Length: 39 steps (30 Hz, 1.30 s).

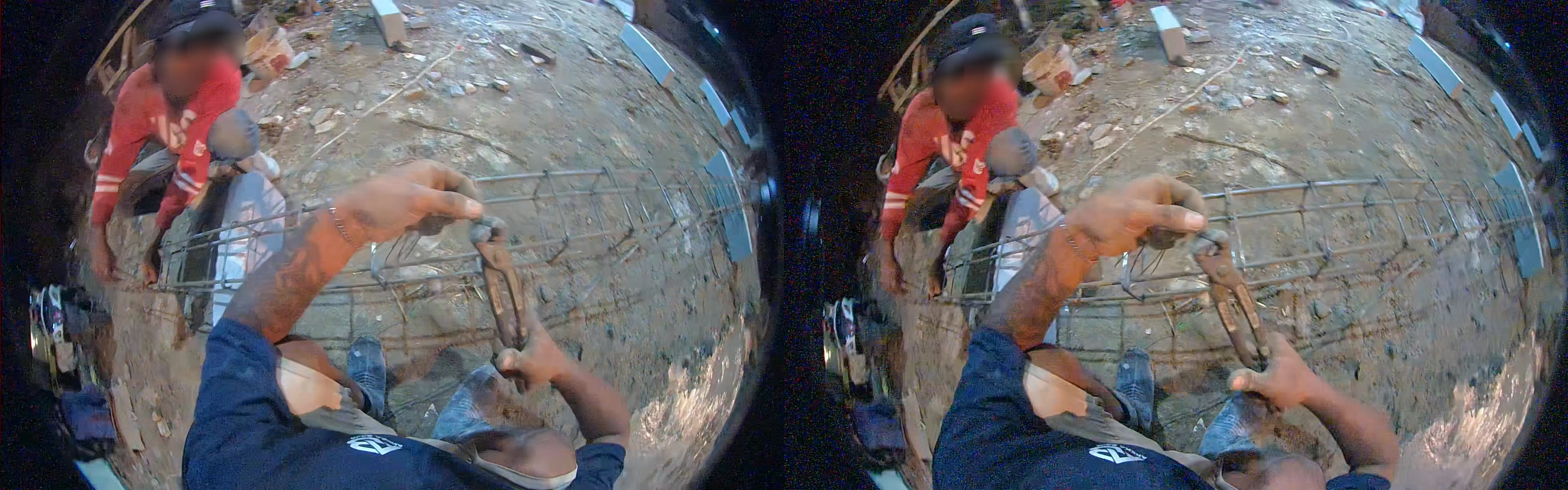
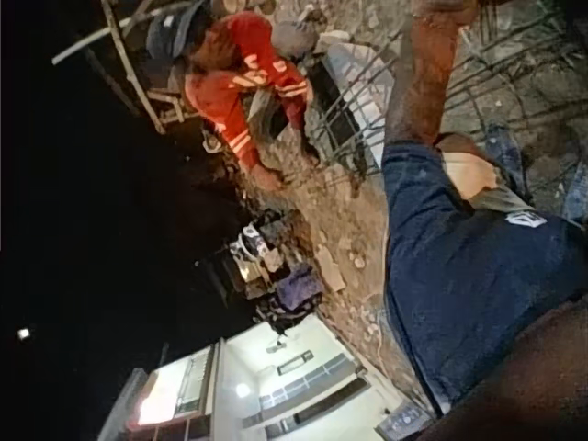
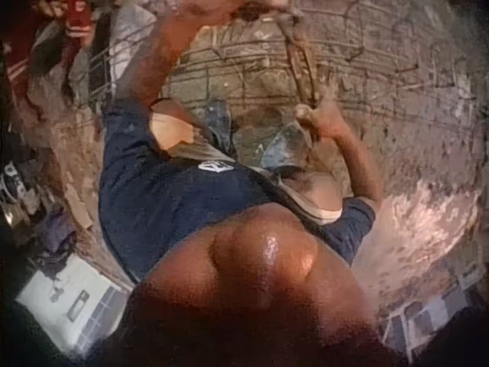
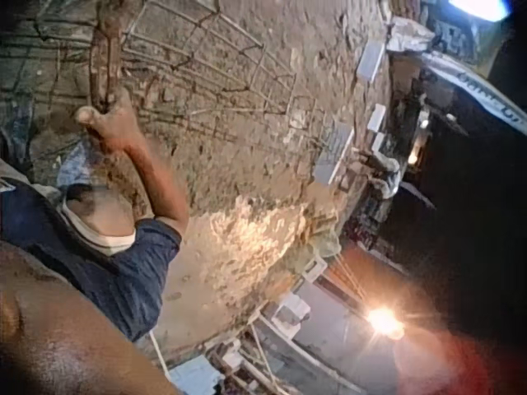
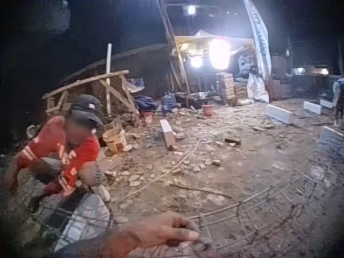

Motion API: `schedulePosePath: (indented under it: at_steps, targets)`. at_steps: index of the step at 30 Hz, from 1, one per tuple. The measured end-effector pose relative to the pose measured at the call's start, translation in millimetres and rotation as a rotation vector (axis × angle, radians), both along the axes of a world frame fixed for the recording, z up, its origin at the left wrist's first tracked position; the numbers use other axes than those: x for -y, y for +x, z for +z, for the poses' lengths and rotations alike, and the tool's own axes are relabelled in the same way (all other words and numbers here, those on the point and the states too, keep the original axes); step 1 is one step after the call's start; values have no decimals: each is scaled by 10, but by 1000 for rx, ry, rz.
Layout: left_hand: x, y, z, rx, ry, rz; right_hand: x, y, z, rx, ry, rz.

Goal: The person ties a metal rebar cage together by wrapping wire around the joints by hand and twisting the wire tight using pliers.

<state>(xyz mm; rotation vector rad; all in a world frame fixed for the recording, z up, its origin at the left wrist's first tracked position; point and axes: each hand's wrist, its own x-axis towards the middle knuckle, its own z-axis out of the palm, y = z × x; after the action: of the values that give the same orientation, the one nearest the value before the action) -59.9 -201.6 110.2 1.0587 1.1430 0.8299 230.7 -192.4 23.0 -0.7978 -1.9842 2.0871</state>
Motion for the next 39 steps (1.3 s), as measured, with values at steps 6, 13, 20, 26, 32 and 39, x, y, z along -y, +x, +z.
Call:
schedulePosePath:
  at_steps: [6,13,20,26,32,39]
  targets:
    - [155,269,-68,-1105,804,192,-170,-304,121,424,214,1]
    - [58,228,148,-772,708,188,-74,-46,-164,370,18,-57]
    - [157,266,197,-495,598,122,113,40,-26,148,-124,-12]
    - [73,327,89,-835,666,291,-222,-55,104,49,641,-219]
    - [100,291,133,-825,585,394,-217,-16,219,6,403,-64]
    - [70,232,108,-739,596,475,-276,-51,343,127,619,74]
